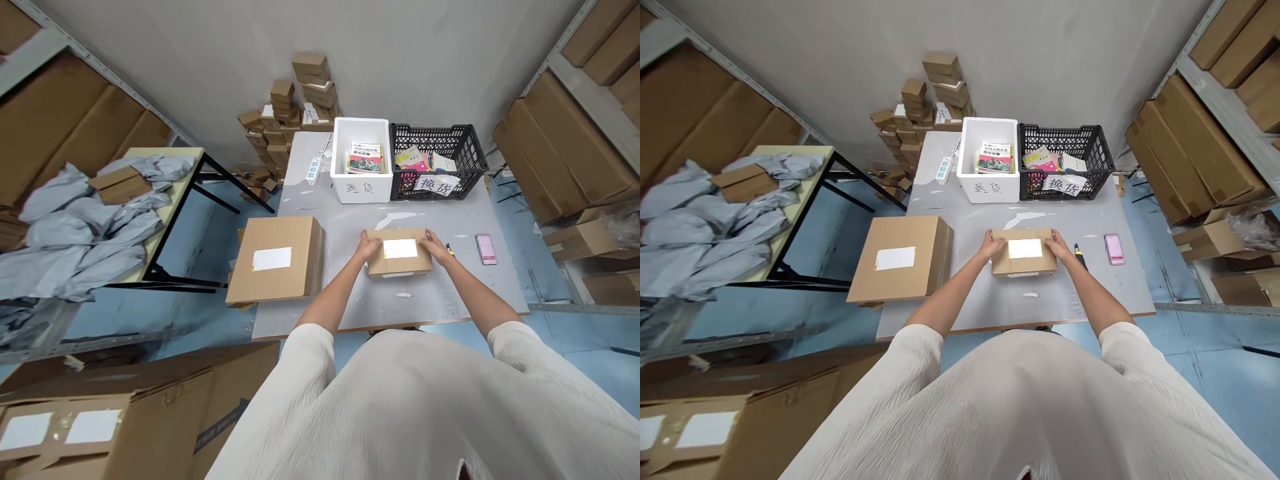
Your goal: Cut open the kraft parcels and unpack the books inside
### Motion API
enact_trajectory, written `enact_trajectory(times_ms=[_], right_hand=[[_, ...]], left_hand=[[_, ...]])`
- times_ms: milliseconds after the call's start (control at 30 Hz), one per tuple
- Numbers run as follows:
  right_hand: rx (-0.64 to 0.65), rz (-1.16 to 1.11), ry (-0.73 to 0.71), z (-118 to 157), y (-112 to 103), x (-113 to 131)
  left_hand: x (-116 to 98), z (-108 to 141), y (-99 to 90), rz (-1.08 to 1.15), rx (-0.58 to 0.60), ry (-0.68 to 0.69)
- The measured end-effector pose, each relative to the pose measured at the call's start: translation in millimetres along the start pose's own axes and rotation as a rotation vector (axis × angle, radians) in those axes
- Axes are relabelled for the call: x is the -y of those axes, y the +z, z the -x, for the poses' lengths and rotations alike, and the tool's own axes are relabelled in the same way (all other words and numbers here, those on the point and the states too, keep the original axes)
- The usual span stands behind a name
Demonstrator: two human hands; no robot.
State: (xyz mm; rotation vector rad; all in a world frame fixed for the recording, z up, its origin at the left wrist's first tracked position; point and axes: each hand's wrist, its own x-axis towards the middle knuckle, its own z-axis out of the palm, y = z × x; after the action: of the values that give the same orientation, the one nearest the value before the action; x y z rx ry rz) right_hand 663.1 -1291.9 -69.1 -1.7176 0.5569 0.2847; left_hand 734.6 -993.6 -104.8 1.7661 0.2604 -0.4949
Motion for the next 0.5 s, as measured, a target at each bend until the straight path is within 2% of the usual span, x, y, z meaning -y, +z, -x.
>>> enact_trajectory(times_ms=[167, 400, 500], right_hand=[[-0.06, -0.027, -0.002, 4.2, -1.2, 1.3], [-0.116, -0.014, -0.184, -6.2, -10.3, 14.1], [-0.121, 0.01, -0.214, -9.1, -13.9, 14.6]], left_hand=[[-5.5, 7.2, 2.6, 0.004, -0.07, 0.025], [-32.4, 10.7, -1.8, -0.062, -0.174, 0.11], [-38.4, 15.2, -2.3, -0.043, -0.199, 0.137]])
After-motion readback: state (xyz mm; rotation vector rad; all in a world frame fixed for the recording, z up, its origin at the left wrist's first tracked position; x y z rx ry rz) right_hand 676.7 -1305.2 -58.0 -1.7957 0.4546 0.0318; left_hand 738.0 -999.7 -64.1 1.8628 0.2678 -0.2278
